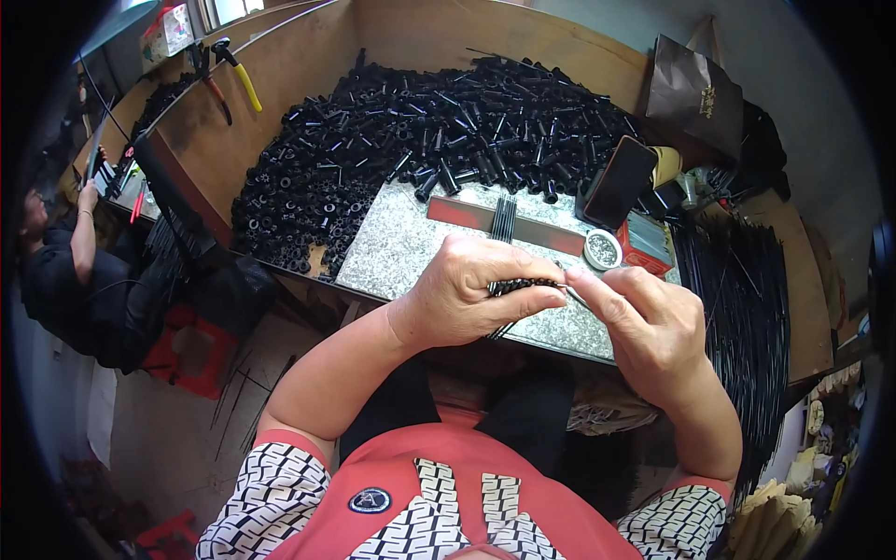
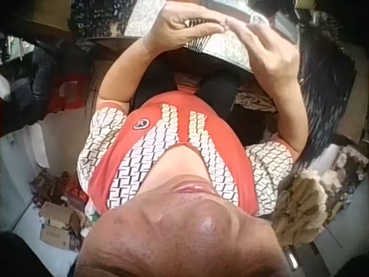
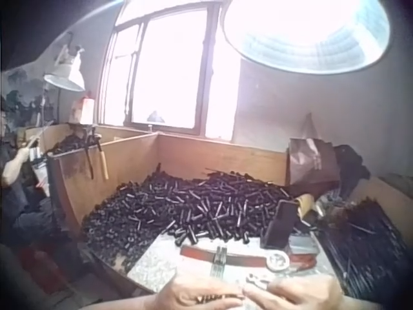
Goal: Assembling black rod components into a central hub using pliers and a workbench fixture.
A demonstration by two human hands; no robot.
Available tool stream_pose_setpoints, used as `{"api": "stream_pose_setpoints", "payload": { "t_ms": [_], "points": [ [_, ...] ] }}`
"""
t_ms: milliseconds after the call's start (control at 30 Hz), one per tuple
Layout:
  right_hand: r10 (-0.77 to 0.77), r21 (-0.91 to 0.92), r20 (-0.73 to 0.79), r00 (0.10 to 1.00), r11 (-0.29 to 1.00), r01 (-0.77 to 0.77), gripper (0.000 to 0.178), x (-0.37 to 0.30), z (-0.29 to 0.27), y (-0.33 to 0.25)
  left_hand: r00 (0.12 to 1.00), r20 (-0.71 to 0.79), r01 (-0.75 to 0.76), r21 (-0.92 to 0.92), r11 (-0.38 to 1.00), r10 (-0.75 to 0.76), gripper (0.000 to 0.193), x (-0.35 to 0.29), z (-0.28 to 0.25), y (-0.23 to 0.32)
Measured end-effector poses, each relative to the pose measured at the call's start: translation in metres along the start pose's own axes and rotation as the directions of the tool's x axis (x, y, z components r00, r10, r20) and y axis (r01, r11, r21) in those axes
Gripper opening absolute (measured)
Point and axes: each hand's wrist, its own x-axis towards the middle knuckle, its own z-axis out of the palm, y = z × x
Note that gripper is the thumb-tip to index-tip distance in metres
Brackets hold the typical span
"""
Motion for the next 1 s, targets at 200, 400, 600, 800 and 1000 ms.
{"api": "stream_pose_setpoints", "payload": {
  "t_ms": [200,400,600,800,1000],
  "points": [
    [0.015,0.014,0.007,1.0,1.0,-0.015,0.042,-0.0024,-0.0004,-0.0005,0.998,0.051,0.023,0.026,0.999,-0.025,0.011,0.0001,-0.0019,0.0037],
    [0.019,0.026,0.002,1.0,0.999,-0.019,0.042,-0.0027,-0.0005,-0.0005,0.998,0.061,0.028,0.034,0.999,-0.03,0.011,-0.0002,-0.0026,0.0044],
    [0.028,0.039,-0.011,1.0,0.999,-0.027,0.042,-0.0022,0.0001,-0.0013,0.998,0.062,0.029,0.031,0.999,-0.031,0.012,-0.0006,-0.0028,0.0045],
    [0.052,0.052,-0.002,0.999,0.997,-0.052,0.043,-0.0035,0.0009,-0.0029,0.998,0.063,0.019,0.033,0.999,-0.021,0.013,-0.0006,-0.0025,0.0058],
    [0.04,0.078,0.049,0.998,0.996,-0.043,0.043,-0.0009,-0.0041,-0.0046,0.998,0.061,0.007,0.037,0.999,-0.01,0.012,-0.0006,-0.0037,0.0054]
  ]
}}
